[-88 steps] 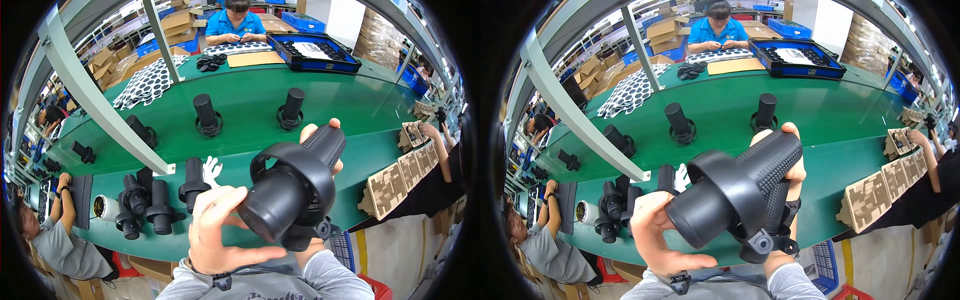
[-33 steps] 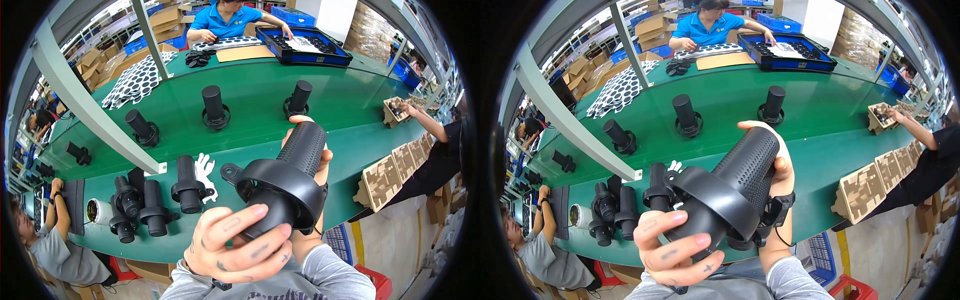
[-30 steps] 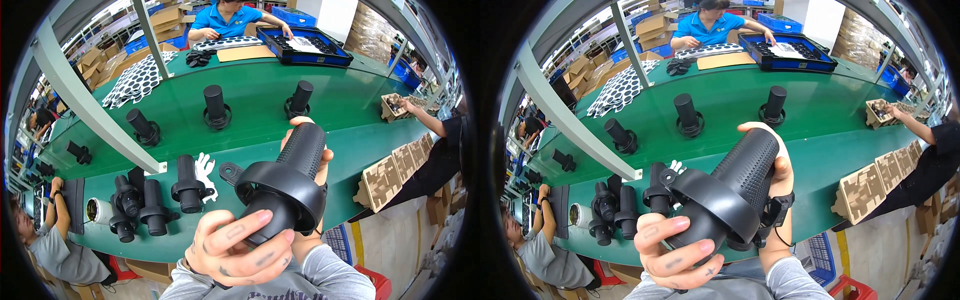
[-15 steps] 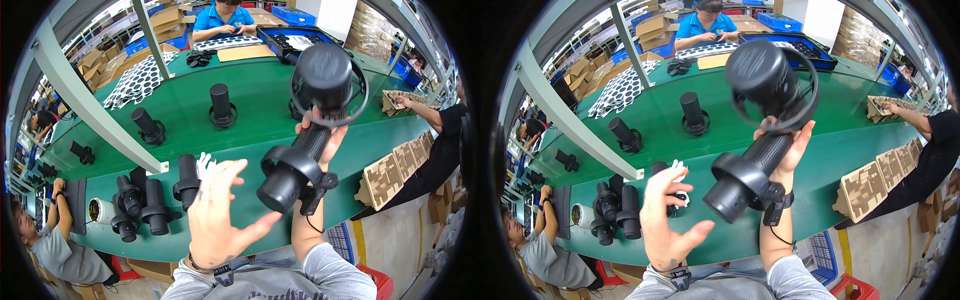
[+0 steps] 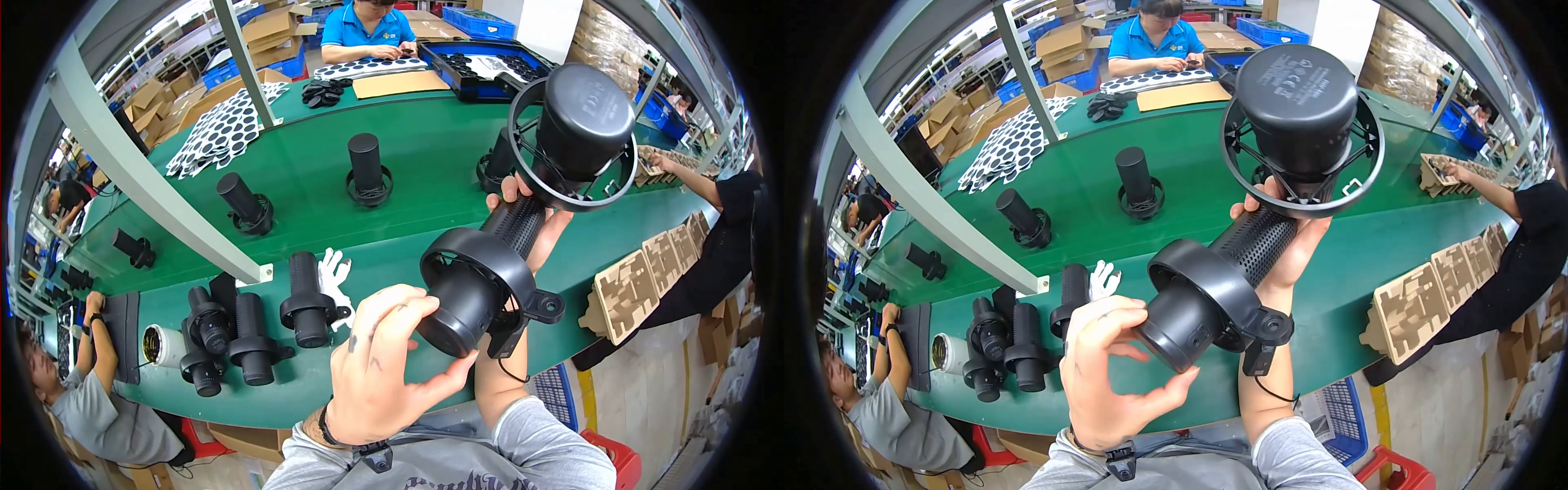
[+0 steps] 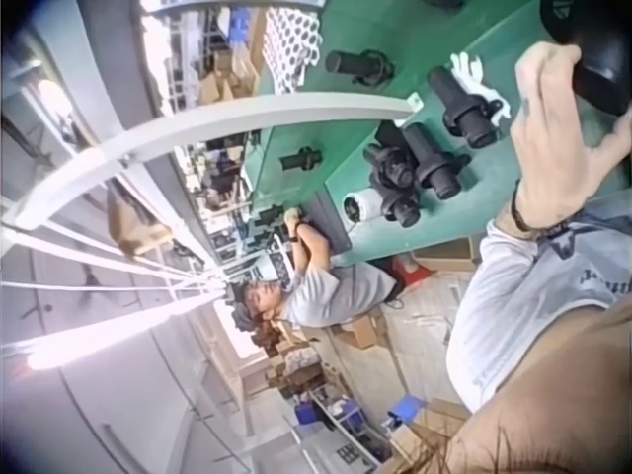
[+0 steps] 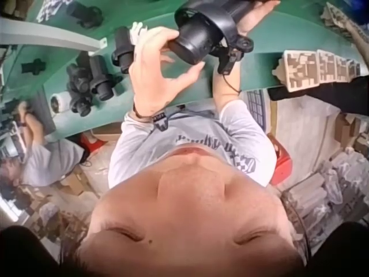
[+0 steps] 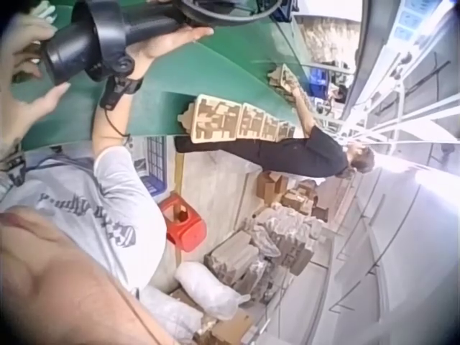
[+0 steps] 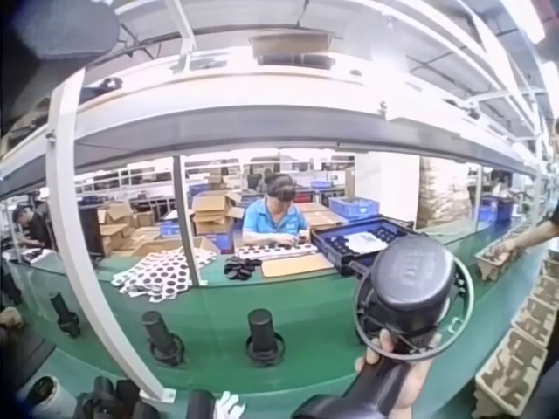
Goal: Assembling plastic housings and components for electronic devices, possibly microphones, on a factory production line.
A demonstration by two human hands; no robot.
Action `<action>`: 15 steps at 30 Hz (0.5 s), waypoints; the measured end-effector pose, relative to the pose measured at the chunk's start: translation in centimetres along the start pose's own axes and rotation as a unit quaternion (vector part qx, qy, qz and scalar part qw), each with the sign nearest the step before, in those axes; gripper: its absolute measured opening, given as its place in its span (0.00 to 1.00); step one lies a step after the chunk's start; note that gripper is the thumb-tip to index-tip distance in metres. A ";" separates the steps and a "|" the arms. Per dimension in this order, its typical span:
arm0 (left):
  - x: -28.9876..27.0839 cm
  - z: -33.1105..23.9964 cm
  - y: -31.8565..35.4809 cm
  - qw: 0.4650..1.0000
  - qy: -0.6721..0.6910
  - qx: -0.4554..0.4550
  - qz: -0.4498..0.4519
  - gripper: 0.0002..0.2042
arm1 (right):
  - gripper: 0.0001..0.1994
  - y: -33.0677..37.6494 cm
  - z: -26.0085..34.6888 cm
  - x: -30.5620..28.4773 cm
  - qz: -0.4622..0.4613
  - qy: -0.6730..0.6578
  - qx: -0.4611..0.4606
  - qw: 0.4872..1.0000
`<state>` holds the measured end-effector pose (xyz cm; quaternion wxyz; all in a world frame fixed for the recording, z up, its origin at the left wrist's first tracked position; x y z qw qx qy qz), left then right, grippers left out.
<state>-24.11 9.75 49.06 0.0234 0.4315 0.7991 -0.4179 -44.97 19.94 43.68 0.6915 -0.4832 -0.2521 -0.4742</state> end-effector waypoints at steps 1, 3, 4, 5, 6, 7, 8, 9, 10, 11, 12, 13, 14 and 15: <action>0.0 -0.3 0.0 1.000 -0.016 0.022 -0.004 0.31 | 0.34 0.0 0.2 0.4 0.009 -0.015 0.023 1.000; -0.1 -0.5 -0.2 1.000 -0.014 0.023 -0.005 0.31 | 0.34 -0.1 0.4 0.6 0.017 -0.028 0.044 0.999; -0.1 -0.6 -0.2 1.000 -0.014 0.024 -0.008 0.30 | 0.34 -0.1 0.5 0.5 0.017 -0.026 0.038 0.999; -0.1 -0.6 -0.2 1.000 -0.013 0.024 -0.007 0.30 | 0.35 0.0 0.5 0.4 0.017 -0.025 0.034 0.999; -0.1 -0.6 -0.2 1.000 -0.005 0.020 -0.009 0.30 | 0.35 0.0 0.7 0.4 0.016 -0.024 0.033 0.999; -0.2 -0.5 -0.1 1.000 0.000 0.015 -0.013 0.30 | 0.30 0.2 0.6 0.9 0.043 0.005 0.044 0.998; -0.2 -0.4 -0.1 1.000 -0.002 0.014 -0.013 0.30 | 0.25 0.3 0.4 1.1 0.069 0.033 0.055 0.996; -0.2 -0.3 0.1 1.000 0.015 0.008 -0.018 0.30 | 0.25 0.3 0.1 1.0 0.069 0.032 0.057 0.995; -0.3 -0.1 0.2 0.999 0.031 0.002 -0.023 0.30 | 0.25 0.2 -0.4 0.8 0.068 0.021 0.081 0.994; -0.3 0.0 0.3 0.999 0.028 -0.001 -0.023 0.30 | 0.26 0.3 -0.9 0.7 0.068 0.011 0.105 0.992; -0.2 -0.5 0.2 0.999 0.045 0.005 -0.025 0.30 | 0.29 0.3 0.0 1.1 0.077 0.020 0.116 0.990; -0.3 -0.6 0.2 0.998 0.049 0.005 -0.029 0.30 | 0.29 0.3 -0.1 1.1 0.076 0.020 0.116 0.990; -0.3 -0.6 0.2 0.998 0.049 0.004 -0.028 0.30 | 0.30 0.3 -0.3 1.1 0.076 0.017 0.122 0.989; -0.4 -0.6 0.2 0.999 0.040 0.006 -0.031 0.30 | 0.31 0.4 -0.6 1.1 0.076 0.014 0.129 0.989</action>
Point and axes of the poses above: each hand's wrist, its own y-axis away from the middle knuckle, its own x-axis out of the palm, z = x × y, the point moved 5 cm from there along -y, towards the middle knuckle, and after that the axes turned 1 degree about y, right-handed, at the moved point
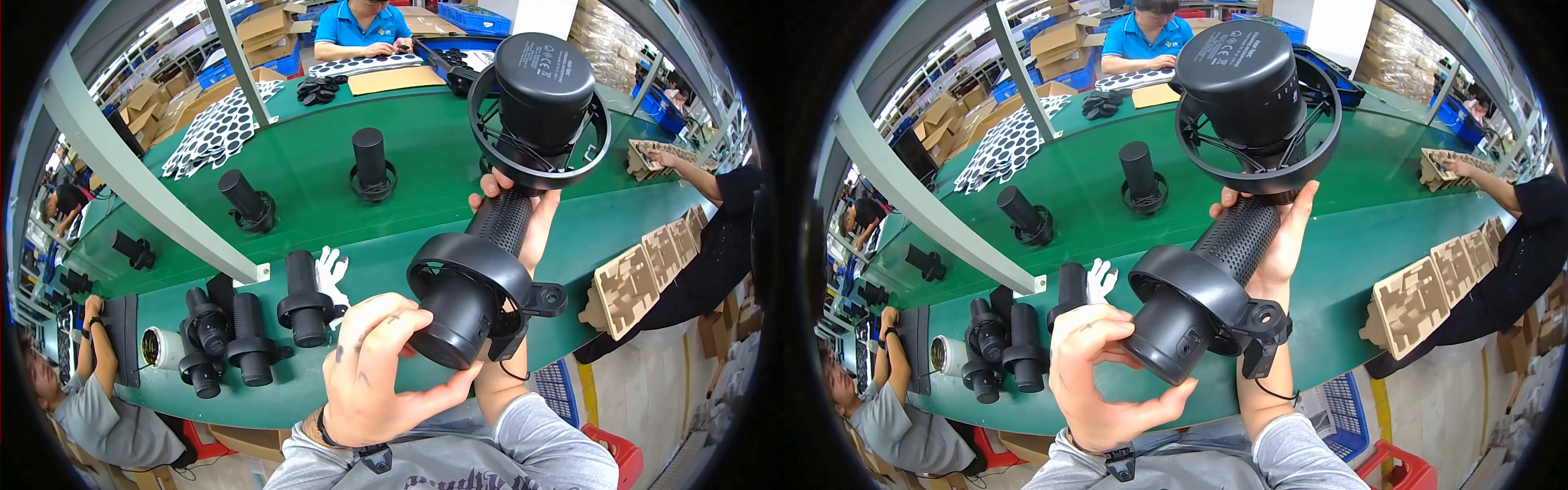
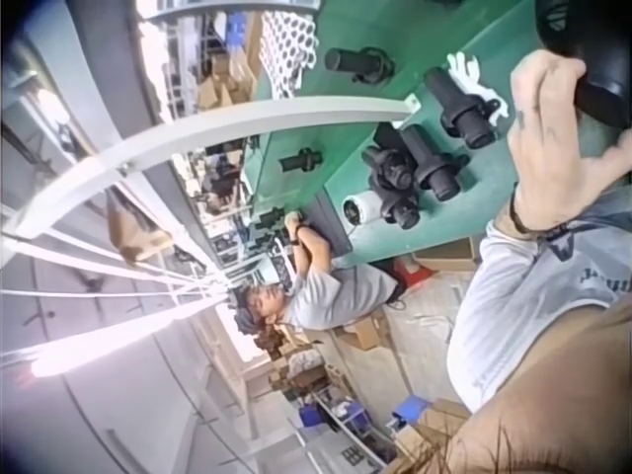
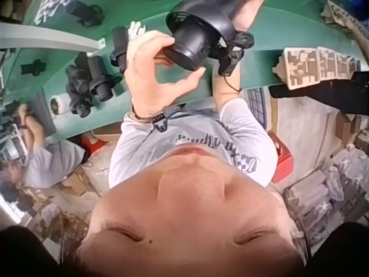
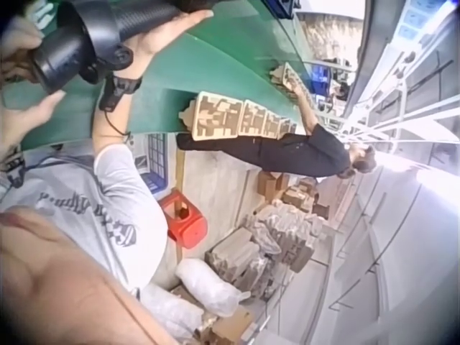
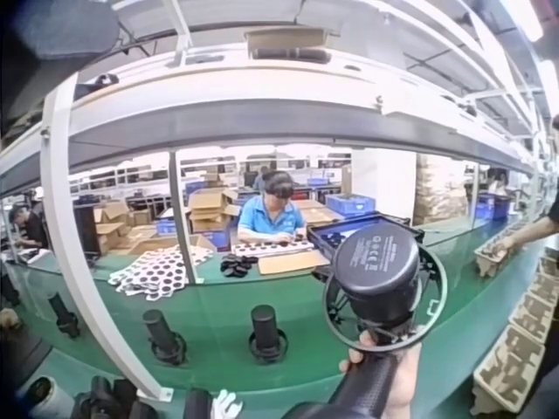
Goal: Assembling plastic housings and components for electronic devices, possibly microphones, on a factory production line.
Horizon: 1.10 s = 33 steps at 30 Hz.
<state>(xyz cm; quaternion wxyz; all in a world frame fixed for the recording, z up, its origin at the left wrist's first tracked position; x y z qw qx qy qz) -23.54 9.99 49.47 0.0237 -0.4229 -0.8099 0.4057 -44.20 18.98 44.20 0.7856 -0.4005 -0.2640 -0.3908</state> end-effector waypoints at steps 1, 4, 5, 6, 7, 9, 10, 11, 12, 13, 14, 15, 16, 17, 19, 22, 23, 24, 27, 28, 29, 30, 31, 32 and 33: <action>-0.1 0.0 0.0 1.000 -0.009 0.001 -0.002 0.29 | 0.30 0.1 -0.2 0.2 0.001 0.003 0.004 1.000; -0.2 -0.2 0.1 1.000 -0.027 0.005 -0.001 0.28 | 0.28 0.2 -0.4 0.6 -0.006 0.010 0.013 1.000; -0.3 -0.4 0.1 1.000 -0.027 0.006 -0.001 0.28 | 0.28 0.2 -0.5 0.6 -0.006 0.010 0.013 1.000; -0.3 -0.7 0.1 0.999 -0.044 0.017 0.003 0.27 | 0.27 0.1 -0.7 0.5 -0.013 -0.013 0.015 1.000; -0.3 -0.9 0.2 0.998 -0.063 0.028 0.007 0.26 | 0.26 0.1 -0.9 0.4 -0.019 -0.035 0.018 0.999; 0.2 -0.9 0.5 0.996 -0.063 0.065 0.005 0.26 | 0.25 0.0 -1.1 0.4 -0.002 -0.046 0.009 0.999; 0.3 -1.1 0.7 0.993 -0.064 0.101 0.002 0.26 | 0.24 0.0 -1.1 0.5 0.015 -0.058 0.000 0.998; 0.3 -1.1 0.8 0.991 -0.069 0.115 0.016 0.27 | 0.24 -0.1 -1.2 0.4 0.014 -0.057 0.001 0.998; 0.3 -1.1 0.9 0.991 -0.069 0.114 0.017 0.27 | 0.25 -0.1 -1.3 0.2 0.013 -0.055 0.004 0.998; 0.4 -1.3 1.0 0.989 -0.077 0.124 0.031 0.27 | 0.25 -0.1 -1.2 0.2 0.012 -0.052 0.007 0.999; 0.5 -1.4 1.1 0.986 -0.086 0.134 0.046 0.27 | 0.25 0.0 -1.0 0.2 0.010 -0.051 0.006 0.999; 0.8 -1.3 1.2 0.987 -0.071 0.136 0.043 0.26 | 0.25 0.0 -0.9 0.2 -0.001 -0.046 0.008 0.999; 0.7 -1.4 1.2 0.987 -0.071 0.136 0.044 0.26 | 0.25 0.0 -0.9 0.2 -0.011 -0.042 0.010 0.999; 0.7 -1.6 1.2 0.986 -0.076 0.138 0.048 0.25 | 0.25 0.0 -0.9 0.2 -0.012 -0.042 0.010 0.999; 0.7 -1.6 1.1 0.985 -0.080 0.141 0.053 0.25 | 0.25 0.0 -0.9 0.2 -0.007 -0.070 0.014 0.997; 0.7 -1.9 1.2 0.980 -0.089 0.166 0.057 0.24 | 0.31 -0.2 -1.0 0.2 -0.051 -0.123 0.004 0.991; 0.8 -1.9 1.2 0.979 -0.094 0.171 0.055 0.23 | 0.31 -0.2 -1.0 0.1 -0.052 -0.122 0.003 0.991; 0.9 -2.0 1.2 0.978 -0.100 0.176 0.053 0.23 | 0.31 -0.1 -0.9 -0.1 -0.050 -0.112 -0.001 0.992; 1.0 -2.0 1.1 0.979 -0.089 0.173 0.066 0.23 | 0.31 -0.1 -0.7 -0.2 -0.043 -0.113 -0.003 0.993; 1.0 -2.1 1.1 0.979 -0.090 0.173 0.066 0.23 | 0.31 -0.1 -0.7 0.0 -0.036 -0.126 0.002 0.991; 1.0 -2.0 1.2 0.985 -0.068 0.146 0.061 0.24 | 0.31 0.0 -0.6 0.2 -0.036 -0.127 0.003 0.991; 1.0 -1.9 1.1 0.990 -0.045 0.119 0.056 0.24 | 0.27 0.1 -0.4 0.6 -0.032 -0.064 0.024 0.997; 1.1 -1.8 1.1 0.990 -0.045 0.120 0.057 0.24 | 0.24 0.2 -0.3 0.8 -0.029 0.000 0.044 0.999; 1.1 -1.6 1.1 0.992 -0.033 0.112 0.043 0.24 | 0.24 0.2 -0.3 0.7 -0.030 0.000 0.043 0.999; 1.0 -1.5 1.0 0.994 -0.022 0.103 0.028 0.24 | 0.25 0.1 -0.5 0.7 -0.033 -0.012 0.064 0.997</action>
Point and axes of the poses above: each hand's wrist, its own y-axis away from the middle knuckle, its own x-axis out of the palm, z = x × y, the point moved 5 cm from there along -y, towards the middle knuckle, and after that the axes turned 1 degree about y, right-handed, at the moved point
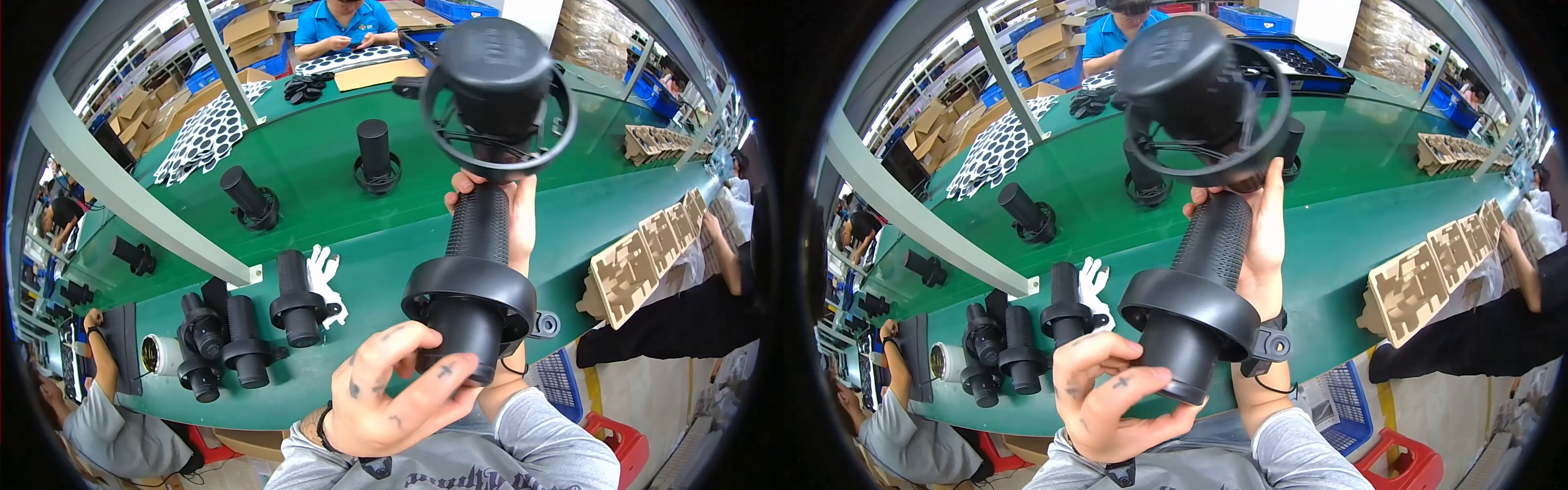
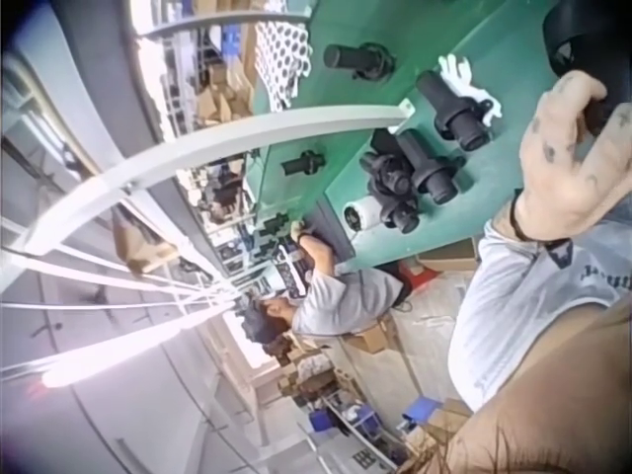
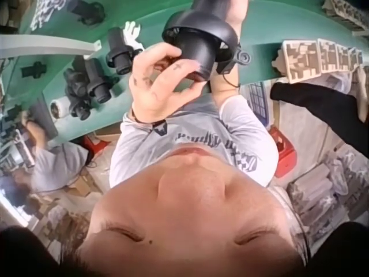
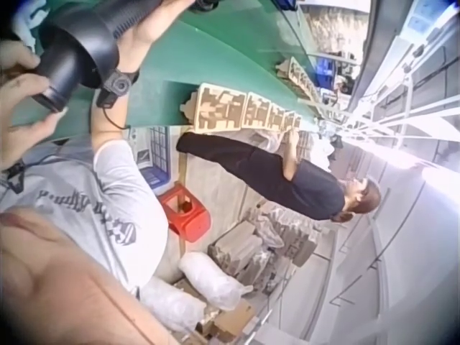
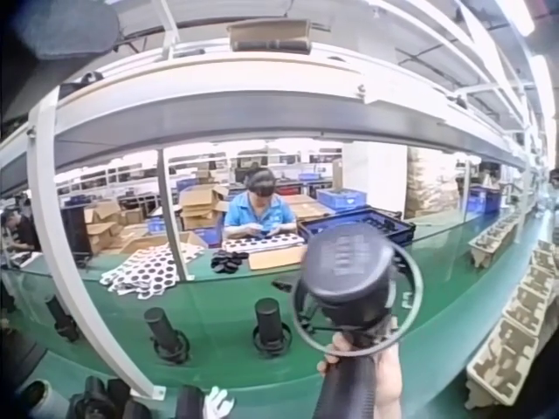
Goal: Assembling plastic housings and components for electronic devices, possibly microphones, on a factory production line.
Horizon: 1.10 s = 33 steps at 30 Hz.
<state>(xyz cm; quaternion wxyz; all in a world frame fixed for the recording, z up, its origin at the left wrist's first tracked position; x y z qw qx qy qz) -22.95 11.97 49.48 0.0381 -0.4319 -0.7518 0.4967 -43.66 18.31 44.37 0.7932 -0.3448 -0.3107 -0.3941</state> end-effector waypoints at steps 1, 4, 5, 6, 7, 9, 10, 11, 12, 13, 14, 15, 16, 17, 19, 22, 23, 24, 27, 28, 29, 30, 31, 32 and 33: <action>0.0 -0.1 0.0 1.000 0.000 0.000 0.001 0.24 | 0.25 0.0 -0.3 0.1 -0.002 -0.011 0.022 1.000; -0.5 0.1 -0.5 0.999 -0.009 -0.037 -0.012 0.26 | 0.26 0.0 -0.3 0.5 -0.020 -0.027 0.060 0.998; -0.6 0.1 -0.5 0.999 -0.008 -0.036 -0.010 0.26 | 0.26 0.0 -0.4 0.4 -0.032 -0.022 0.084 0.996; -0.7 0.3 -0.6 0.998 -0.006 -0.056 -0.009 0.27 | 0.27 -0.4 -0.7 -0.1 -0.003 -0.042 0.080 0.996; -0.7 0.5 -0.6 0.997 -0.005 -0.077 -0.009 0.28 | 0.27 -0.5 -0.8 -0.2 -0.003 -0.044 0.079 0.996; -0.8 0.8 -0.8 0.997 -0.002 -0.078 -0.008 0.30 | 0.28 -0.6 -1.0 -0.5 -0.017 -0.036 0.083 0.996; -0.8 1.1 -0.8 0.996 0.000 -0.089 -0.001 0.33 | 0.29 -0.6 -1.3 -0.6 -0.022 -0.042 0.087 0.995; -0.9 1.4 -0.7 0.995 0.001 -0.099 0.006 0.37 | 0.29 -0.6 -1.4 -0.6 -0.022 -0.044 0.088 0.995; -1.0 1.7 -0.5 0.994 0.000 -0.106 0.006 0.37 | 0.29 -0.6 -1.5 -0.7 -0.023 -0.034 0.090 0.995; -1.0 1.7 -0.5 0.994 -0.001 -0.105 0.006 0.37 | 0.29 -0.6 -1.5 -0.7 -0.024 -0.024 0.092 0.995; -1.2 2.0 -0.3 0.992 0.008 -0.123 -0.009 0.37 | 0.29 -0.6 -1.5 -0.6 -0.023 -0.025 0.092 0.995; -1.3 2.2 -0.2 0.990 0.018 -0.140 -0.024 0.36 | 0.31 -0.6 -1.4 -0.6 -0.040 -0.021 0.085 0.995; -1.4 2.3 -0.1 0.990 0.017 -0.141 -0.024 0.36 | 0.33 -0.6 -1.4 -0.7 -0.058 -0.017 0.079 0.995; -1.4 2.5 0.0 0.986 0.026 -0.165 -0.024 0.36 | 0.33 -0.6 -1.4 -0.8 -0.058 -0.018 0.080 0.995; -1.5 2.9 0.2 0.981 0.034 -0.189 -0.024 0.36 | 0.33 -0.6 -1.1 -0.8 -0.043 -0.023 0.082 0.995; -1.5 3.3 0.3 0.977 0.021 -0.213 -0.019 0.35 | 0.33 -0.5 -0.8 -1.0 -0.046 -0.007 0.080 0.996; -1.5 3.3 0.2 0.976 0.011 -0.215 -0.020 0.34 | 0.33 -0.5 -0.7 -0.9 -0.046 -0.007 0.081 0.996; -1.6 3.3 0.1 0.976 0.002 -0.216 -0.022 0.34 | 0.33 -0.4 -0.6 -0.8 -0.049 -0.003 0.082 0.995; -1.6 3.2 0.0 0.973 -0.010 -0.229 -0.013 0.33 | 0.33 -0.4 -0.7 -0.8 -0.045 -0.008 0.082 0.996; -1.8 3.2 0.0 0.973 -0.012 -0.230 -0.013 0.33 | 0.33 -0.5 -0.9 -0.7 -0.037 -0.018 0.083 0.996; -1.8 3.3 0.0 0.971 -0.013 -0.237 -0.008 0.33 | 0.33 -0.5 -1.1 -0.7 -0.036 -0.019 0.084 0.996; -1.8 3.4 0.1 0.969 -0.015 -0.245 -0.003 0.32 | 0.33 -0.6 -1.2 -0.7 -0.038 -0.020 0.084 0.996; -1.8 3.5 0.1 0.969 -0.014 -0.245 -0.004 0.32 | 0.33 -0.6 -1.2 -0.7 -0.039 -0.020 0.082 0.996; -1.8 3.5 0.1 0.972 -0.006 -0.235 -0.012 0.32 | 0.33 -0.5 -1.2 -0.6 -0.039 -0.019 0.082 0.996; -1.8 3.5 0.1 0.974 0.003 -0.225 -0.021 0.32 | 0.33 -0.5 -1.1 -0.6 -0.043 -0.019 0.078 0.996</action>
Point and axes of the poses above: each hand's wrist, its own y-axis away from the middle knuckle, its own x-axis out of the palm, z = x × y, the point moved 5 cm from there along -y, towards the middle knuckle, and after that the axes turned 1 degree about y, right-handed, at the moved point
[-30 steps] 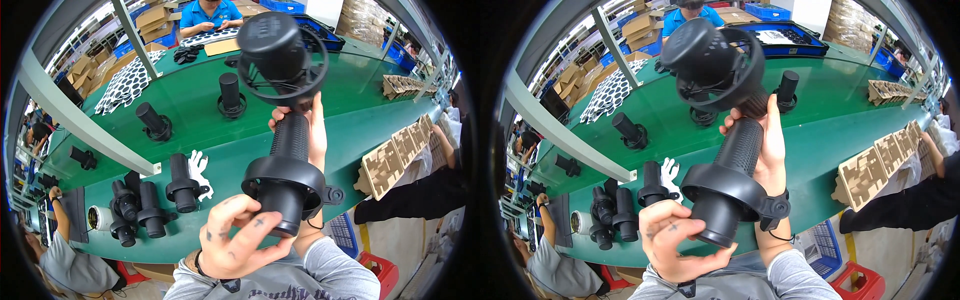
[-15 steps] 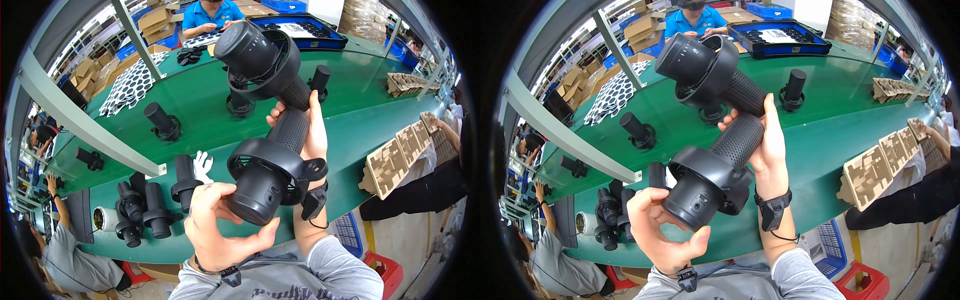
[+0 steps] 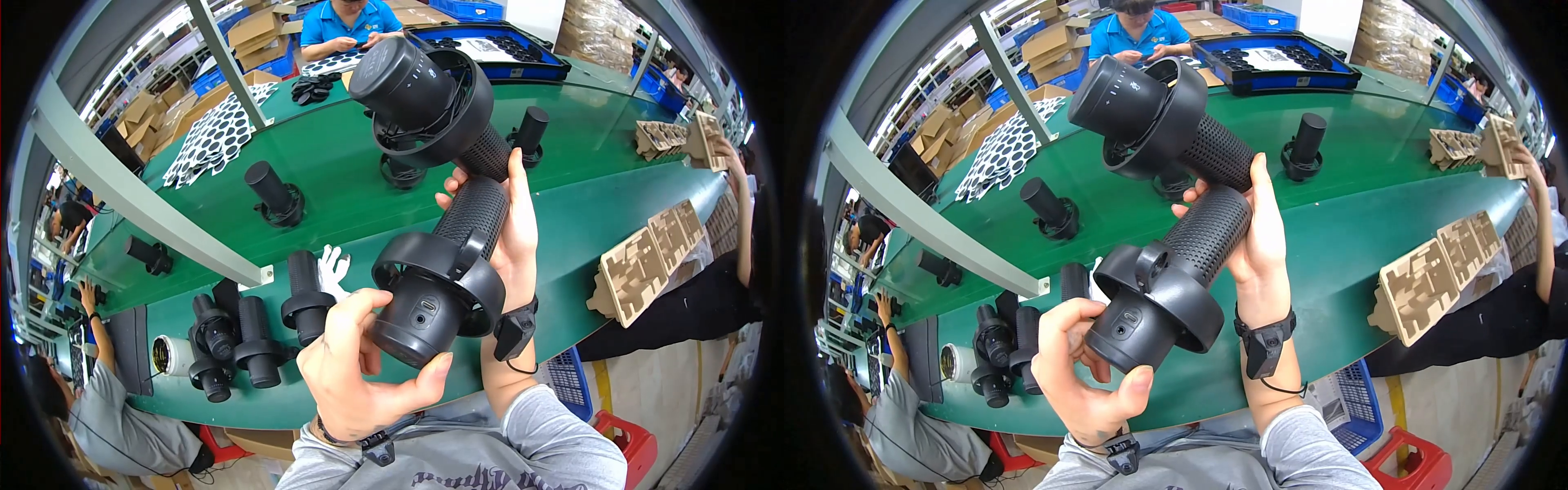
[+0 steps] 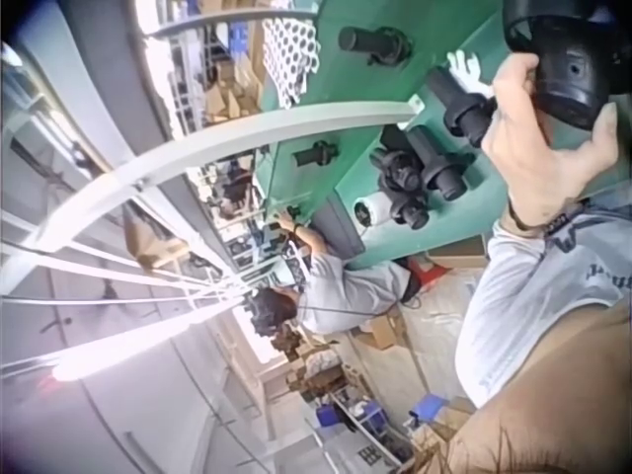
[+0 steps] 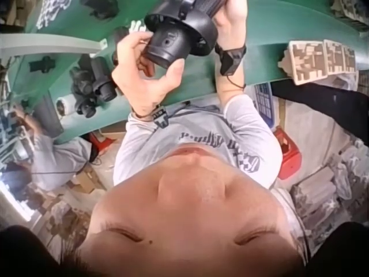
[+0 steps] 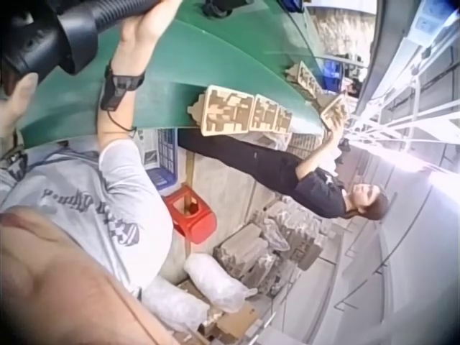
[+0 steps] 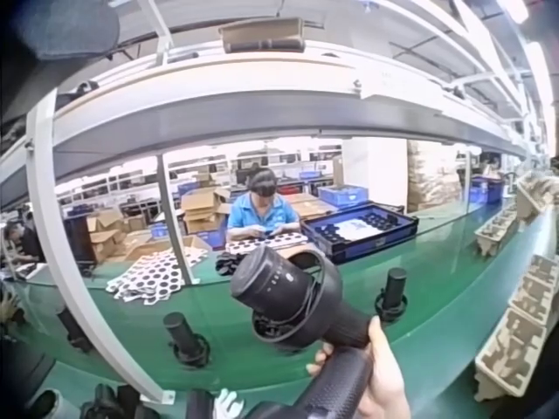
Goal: Assembling plastic housings and components for electronic devices, possibly microphones, on a factory production line.
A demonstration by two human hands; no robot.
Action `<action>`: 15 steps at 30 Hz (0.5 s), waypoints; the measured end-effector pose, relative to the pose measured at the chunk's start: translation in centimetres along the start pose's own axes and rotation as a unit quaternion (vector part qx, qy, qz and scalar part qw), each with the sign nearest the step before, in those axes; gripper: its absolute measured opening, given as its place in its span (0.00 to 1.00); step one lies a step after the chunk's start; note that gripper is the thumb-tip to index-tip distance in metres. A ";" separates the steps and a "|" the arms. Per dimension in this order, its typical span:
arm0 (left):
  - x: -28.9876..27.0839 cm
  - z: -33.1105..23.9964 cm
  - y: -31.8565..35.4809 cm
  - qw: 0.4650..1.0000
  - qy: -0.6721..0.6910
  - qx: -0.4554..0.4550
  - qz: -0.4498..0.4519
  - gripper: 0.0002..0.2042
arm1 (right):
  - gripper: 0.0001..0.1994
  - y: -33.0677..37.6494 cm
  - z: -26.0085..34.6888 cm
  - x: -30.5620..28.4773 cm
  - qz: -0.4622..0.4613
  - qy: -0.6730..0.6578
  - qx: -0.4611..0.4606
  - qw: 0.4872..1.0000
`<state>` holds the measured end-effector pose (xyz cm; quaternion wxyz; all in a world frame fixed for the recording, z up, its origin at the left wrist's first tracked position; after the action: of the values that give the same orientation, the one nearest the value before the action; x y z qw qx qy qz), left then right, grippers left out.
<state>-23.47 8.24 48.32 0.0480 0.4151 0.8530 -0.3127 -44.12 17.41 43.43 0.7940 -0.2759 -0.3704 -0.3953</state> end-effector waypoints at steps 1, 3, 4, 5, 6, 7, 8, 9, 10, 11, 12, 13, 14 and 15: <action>0.0 0.0 -0.1 1.000 0.000 0.000 0.000 0.32 | 0.33 0.0 0.0 0.0 -0.003 -0.001 -0.003 1.000; 0.0 -0.7 -0.3 0.998 -0.026 0.050 0.009 0.31 | 0.33 0.0 -0.1 0.1 -0.002 -0.003 -0.005 1.000; 0.0 -0.7 -0.5 0.998 -0.025 0.049 0.008 0.31 | 0.33 -0.1 -0.1 0.1 -0.002 -0.005 -0.007 1.000; 0.2 -1.0 -0.6 0.997 -0.036 0.065 0.028 0.31 | 0.33 -0.1 -0.2 0.0 -0.003 -0.005 -0.006 1.000; 0.4 -1.3 -0.7 0.994 -0.047 0.081 0.048 0.31 | 0.32 -0.1 -0.2 -0.1 0.002 -0.002 -0.008 1.000; 0.5 -1.5 -0.6 0.993 -0.061 0.066 0.074 0.32 | 0.32 -0.1 -0.1 -0.2 0.006 0.002 -0.009 1.000; 0.7 -1.3 -0.6 0.993 -0.060 0.065 0.075 0.32 | 0.32 -0.1 0.0 -0.2 0.005 0.002 -0.009 1.000; 0.9 -1.1 -0.6 0.991 -0.065 0.095 0.072 0.32 | 0.32 -0.1 0.1 -0.3 -0.004 0.009 -0.009 1.000; 1.0 -1.2 -0.5 0.987 -0.069 0.127 0.068 0.32 | 0.32 0.0 0.2 -0.2 -0.010 0.017 -0.009 1.000; 1.0 -1.3 -0.6 0.986 -0.058 0.143 0.055 0.32 | 0.32 0.0 0.4 -0.1 -0.010 0.018 -0.010 1.000; 1.0 -1.3 -0.5 0.986 -0.057 0.144 0.055 0.32 | 0.31 0.1 0.5 0.0 0.004 0.013 -0.006 1.000; 1.0 -1.2 -0.5 0.986 -0.065 0.143 0.056 0.31 | 0.30 0.0 0.3 0.1 0.019 0.006 0.001 1.000; 1.0 -1.0 -0.5 0.986 -0.072 0.142 0.057 0.31 | 0.30 -0.1 0.1 0.0 0.019 0.004 0.002 1.000; 1.0 -0.9 -0.5 0.986 -0.074 0.141 0.057 0.31 | 0.30 -0.2 -0.2 -0.1 0.011 0.004 0.015 1.000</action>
<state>-24.36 9.20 49.00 0.0694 0.4412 0.7695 -0.4566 -44.29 17.18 43.25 0.8037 -0.2665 -0.3699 -0.3825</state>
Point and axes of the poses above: each hand's wrist, its own y-axis away from the middle knuckle, its own x-axis out of the palm, z = x × y, the point moved 5 cm from there along -y, towards the middle knuckle, and after that the axes turned 1 degree about y, right-handed, at the moved point
